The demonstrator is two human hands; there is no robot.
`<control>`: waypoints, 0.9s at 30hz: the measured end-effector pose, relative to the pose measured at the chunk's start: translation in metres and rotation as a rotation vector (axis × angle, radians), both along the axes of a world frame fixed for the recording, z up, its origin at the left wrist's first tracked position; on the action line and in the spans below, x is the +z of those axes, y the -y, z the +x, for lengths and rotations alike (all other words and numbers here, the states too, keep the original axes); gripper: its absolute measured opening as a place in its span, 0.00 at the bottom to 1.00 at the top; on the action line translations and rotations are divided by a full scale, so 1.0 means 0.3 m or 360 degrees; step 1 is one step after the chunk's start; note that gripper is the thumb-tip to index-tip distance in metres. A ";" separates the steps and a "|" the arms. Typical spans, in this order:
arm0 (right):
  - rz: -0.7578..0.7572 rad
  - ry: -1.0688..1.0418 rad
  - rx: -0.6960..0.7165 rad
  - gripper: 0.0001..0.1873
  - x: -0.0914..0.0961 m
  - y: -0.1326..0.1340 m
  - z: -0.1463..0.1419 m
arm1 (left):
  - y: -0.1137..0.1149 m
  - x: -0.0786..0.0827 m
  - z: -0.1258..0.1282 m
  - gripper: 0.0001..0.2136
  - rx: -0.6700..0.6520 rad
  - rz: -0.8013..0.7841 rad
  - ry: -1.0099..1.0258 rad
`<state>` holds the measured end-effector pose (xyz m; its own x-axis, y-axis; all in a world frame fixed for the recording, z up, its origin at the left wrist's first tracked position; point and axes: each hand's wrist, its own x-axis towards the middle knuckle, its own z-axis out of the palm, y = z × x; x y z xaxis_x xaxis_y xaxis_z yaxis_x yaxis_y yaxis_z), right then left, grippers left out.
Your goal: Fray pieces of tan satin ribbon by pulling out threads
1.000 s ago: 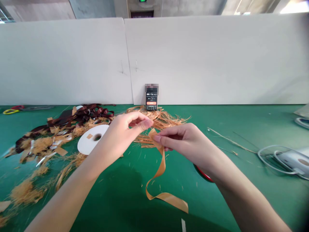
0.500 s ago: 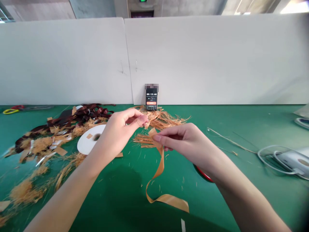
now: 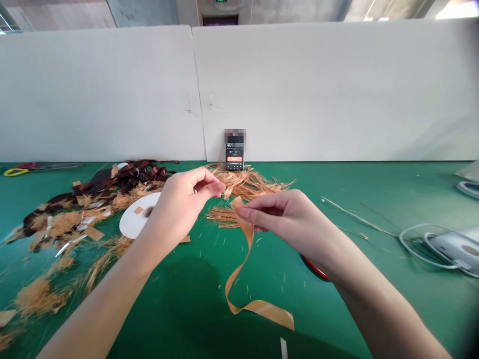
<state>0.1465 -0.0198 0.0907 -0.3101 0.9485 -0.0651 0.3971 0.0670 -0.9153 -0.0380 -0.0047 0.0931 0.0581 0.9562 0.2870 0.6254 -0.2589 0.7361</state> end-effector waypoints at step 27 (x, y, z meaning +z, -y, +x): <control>0.0081 -0.0026 -0.0031 0.15 -0.018 -0.006 0.017 | 0.016 0.011 -0.024 0.10 0.0470 0.0575 0.0409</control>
<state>0.1517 -0.0181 0.0852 -0.2924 0.9562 -0.0118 0.3836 0.1060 -0.9174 -0.0452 -0.0095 0.0964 -0.3141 0.7589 0.5705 0.5210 -0.3645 0.7718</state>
